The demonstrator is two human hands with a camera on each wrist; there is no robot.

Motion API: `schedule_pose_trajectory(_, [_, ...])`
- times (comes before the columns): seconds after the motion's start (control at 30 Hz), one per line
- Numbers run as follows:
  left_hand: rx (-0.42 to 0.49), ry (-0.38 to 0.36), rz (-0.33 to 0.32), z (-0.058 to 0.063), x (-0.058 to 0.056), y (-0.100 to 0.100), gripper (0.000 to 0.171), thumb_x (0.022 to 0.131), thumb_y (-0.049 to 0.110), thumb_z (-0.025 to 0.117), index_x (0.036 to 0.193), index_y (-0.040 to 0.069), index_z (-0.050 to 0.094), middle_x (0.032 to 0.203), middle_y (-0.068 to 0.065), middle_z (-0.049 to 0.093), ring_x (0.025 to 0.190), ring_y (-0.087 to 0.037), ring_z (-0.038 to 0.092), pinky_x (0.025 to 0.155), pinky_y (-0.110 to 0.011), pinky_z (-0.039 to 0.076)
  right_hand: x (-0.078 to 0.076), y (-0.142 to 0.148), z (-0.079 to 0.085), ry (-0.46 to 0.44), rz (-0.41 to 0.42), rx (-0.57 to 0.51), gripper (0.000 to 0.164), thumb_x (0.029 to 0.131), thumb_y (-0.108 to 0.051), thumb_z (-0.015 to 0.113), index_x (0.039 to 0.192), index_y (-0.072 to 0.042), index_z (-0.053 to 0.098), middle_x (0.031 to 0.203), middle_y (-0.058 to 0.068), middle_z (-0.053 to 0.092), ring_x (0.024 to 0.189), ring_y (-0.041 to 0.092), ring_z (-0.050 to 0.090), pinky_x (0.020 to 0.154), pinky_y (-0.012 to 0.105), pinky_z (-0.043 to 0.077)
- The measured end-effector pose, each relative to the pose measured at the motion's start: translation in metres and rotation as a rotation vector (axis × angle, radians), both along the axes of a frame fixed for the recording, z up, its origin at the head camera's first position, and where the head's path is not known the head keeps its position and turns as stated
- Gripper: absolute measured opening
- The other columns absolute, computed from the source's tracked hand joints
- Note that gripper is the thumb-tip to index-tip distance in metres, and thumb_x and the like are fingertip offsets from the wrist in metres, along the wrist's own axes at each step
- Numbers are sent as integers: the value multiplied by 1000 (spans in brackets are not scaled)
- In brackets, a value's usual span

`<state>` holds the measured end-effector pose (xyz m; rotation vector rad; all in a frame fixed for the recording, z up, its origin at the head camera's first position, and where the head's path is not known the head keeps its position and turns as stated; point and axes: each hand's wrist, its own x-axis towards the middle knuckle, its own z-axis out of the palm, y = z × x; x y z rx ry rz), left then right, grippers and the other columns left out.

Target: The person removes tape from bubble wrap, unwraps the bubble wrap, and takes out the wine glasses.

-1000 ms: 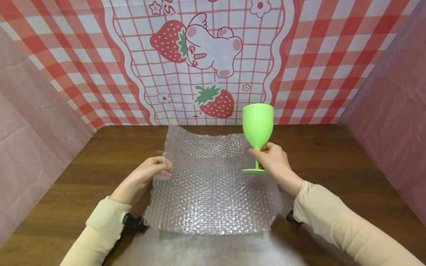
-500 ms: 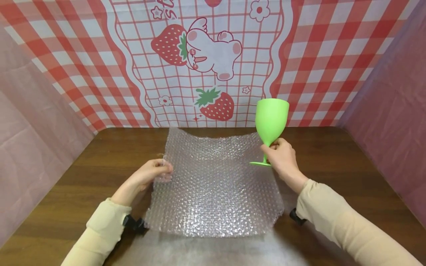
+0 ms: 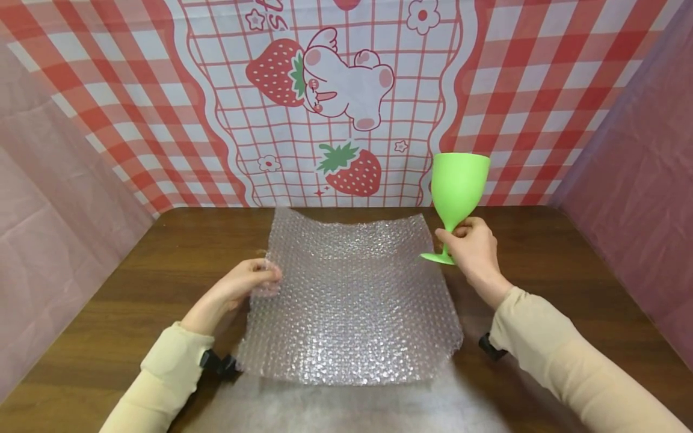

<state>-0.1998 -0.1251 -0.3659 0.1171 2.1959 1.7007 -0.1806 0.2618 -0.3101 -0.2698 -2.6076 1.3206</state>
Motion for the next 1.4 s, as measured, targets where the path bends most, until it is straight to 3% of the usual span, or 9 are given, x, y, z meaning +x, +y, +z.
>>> schedule_pose_trajectory(0.2, [5,0,2,0,0,0,18,80,9,53,92,-5,53,83,-9,58,73,-17,60,69,-32,49,-1,8,-4,25,-27,104,61,76,-42,56,112,4,38,96,16,55,61,-8,47,52,15,43])
schedule_pose_trajectory(0.33, [3,-4,6,0,0,1,19,79,9,53,92,-5,53,83,-9,58,73,-17,60,69,-32,49,-3,12,-8,43,-55,108,61,76,-42,56,113,2,37,95,15,54,62,-8,46,55,16,41])
schedule_pose_trajectory(0.57, [6,-14,15,-3,0,0,19,79,9,54,92,-5,53,84,-9,58,73,-17,60,69,-32,49,-7,19,-16,24,-105,96,62,76,-43,54,114,3,37,98,16,51,80,16,48,62,26,37])
schedule_pose_trajectory(0.67, [8,-16,13,-4,0,-1,19,79,8,54,92,-5,52,84,-10,58,73,-17,60,69,-32,49,-8,22,-20,23,-126,91,61,76,-44,54,112,3,39,97,15,50,83,21,46,63,27,36])
schedule_pose_trajectory(0.87, [-1,-13,9,-4,-1,-1,20,79,9,54,93,-5,52,85,-10,58,73,-17,60,70,-32,49,-11,26,-23,46,-149,84,59,74,-43,57,111,1,41,95,12,48,84,23,44,65,31,35])
schedule_pose_trajectory(1.1, [2,-9,7,-4,-2,0,20,79,9,54,93,-6,52,82,-9,58,72,-16,60,69,-31,49,-16,31,-31,71,-165,31,61,73,-39,60,115,0,40,105,13,46,95,25,41,79,40,35])
schedule_pose_trajectory(1.4, [2,-17,7,-4,-1,0,22,79,9,55,93,-7,52,82,-10,59,71,-15,59,69,-30,49,-22,39,-43,97,-256,1,52,68,-35,67,104,-4,46,88,0,48,85,18,43,76,35,37])
